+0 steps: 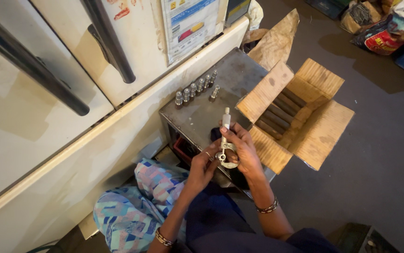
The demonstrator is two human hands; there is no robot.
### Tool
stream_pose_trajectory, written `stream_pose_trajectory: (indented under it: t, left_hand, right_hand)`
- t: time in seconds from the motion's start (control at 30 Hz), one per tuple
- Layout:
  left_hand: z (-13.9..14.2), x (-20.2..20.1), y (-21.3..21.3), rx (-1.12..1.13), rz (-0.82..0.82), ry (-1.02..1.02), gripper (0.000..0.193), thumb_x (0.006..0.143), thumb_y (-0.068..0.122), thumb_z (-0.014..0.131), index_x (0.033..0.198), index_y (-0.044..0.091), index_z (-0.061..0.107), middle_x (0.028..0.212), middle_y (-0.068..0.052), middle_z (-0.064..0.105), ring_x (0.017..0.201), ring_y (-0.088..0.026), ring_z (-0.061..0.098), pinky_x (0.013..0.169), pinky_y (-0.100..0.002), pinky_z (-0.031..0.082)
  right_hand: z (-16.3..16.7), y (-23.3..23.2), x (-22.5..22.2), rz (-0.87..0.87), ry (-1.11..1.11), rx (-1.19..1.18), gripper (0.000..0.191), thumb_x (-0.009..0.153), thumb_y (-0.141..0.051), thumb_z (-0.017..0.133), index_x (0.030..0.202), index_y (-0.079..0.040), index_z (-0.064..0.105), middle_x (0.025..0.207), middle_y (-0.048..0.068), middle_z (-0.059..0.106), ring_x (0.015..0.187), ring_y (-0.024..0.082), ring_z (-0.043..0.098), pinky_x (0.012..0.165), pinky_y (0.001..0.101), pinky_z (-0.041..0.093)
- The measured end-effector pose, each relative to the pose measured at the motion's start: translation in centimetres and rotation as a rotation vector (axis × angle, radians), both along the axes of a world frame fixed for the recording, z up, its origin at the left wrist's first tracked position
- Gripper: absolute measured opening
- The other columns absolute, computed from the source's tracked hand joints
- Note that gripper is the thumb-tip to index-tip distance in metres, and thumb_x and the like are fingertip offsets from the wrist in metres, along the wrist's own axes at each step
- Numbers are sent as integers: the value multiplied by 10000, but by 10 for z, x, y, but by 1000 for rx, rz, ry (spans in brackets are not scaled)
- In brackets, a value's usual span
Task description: The person sits on the floor and uses a micrometer to measure small cylindrical metal parts. They pick up each part, measure it, and place it back on the metal tray. The person also retrieves additional metal rods from a cardboard box and places them on the tray.
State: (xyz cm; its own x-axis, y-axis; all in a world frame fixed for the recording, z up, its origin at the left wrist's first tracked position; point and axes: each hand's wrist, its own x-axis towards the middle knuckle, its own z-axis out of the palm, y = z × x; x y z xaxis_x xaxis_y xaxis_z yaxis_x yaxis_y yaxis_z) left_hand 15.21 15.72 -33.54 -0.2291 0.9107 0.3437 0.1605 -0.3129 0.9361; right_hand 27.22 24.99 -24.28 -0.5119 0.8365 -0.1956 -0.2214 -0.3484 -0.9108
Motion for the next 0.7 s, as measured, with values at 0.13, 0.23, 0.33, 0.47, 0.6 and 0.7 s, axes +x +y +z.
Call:
stream_pose_trajectory:
  t: [0.13,0.23,0.33,0.47,0.6,0.7]
  left_hand:
    - [-3,-3,0,-29,-25,1,395,867,-86,674,1254,-6,658,1144,-167,723,924,-233,738,797,-311,564]
    - [-6,-5,0,-80,-26,-20,359,876,-69,673,1228,0,661,1119,-161,720,876,-246,738,768,-319,563]
    - [-9,-8,1,-7,10,33,339,885,-79,679,1215,-2,670,1111,-166,723,974,-264,741,845,-336,565]
    - [-15,-11,2,58,14,22,348,872,-101,685,1205,-3,668,1116,-170,725,1025,-289,744,908,-355,560]
    - [-22,-14,4,10,41,8,382,835,-112,690,1198,1,660,1108,-174,724,1019,-302,742,900,-357,558]
    - [-28,-15,6,-30,78,53,393,813,-105,713,1187,4,664,1122,-189,719,1007,-321,735,879,-357,560]
  right_hand:
    - [-7,3,-3,5,45,-23,289,984,-193,641,1209,-17,596,668,79,678,317,39,382,284,192,238]
    - [-14,6,-6,23,88,-9,250,1010,-178,642,1197,-19,591,686,90,682,331,44,401,295,189,250]
    - [-20,10,-11,42,78,-25,221,1016,-191,630,1179,-47,592,703,106,693,347,51,439,301,187,264]
    - [-27,13,-15,55,48,-67,250,1003,-212,617,1197,-54,613,722,131,727,360,61,476,306,185,272]
    - [-35,16,-19,64,25,-35,284,999,-221,619,1221,-45,647,689,89,708,365,44,465,316,183,278]
    - [-42,19,-22,68,19,12,300,1015,-234,639,1234,-31,665,667,30,657,383,22,453,332,182,290]
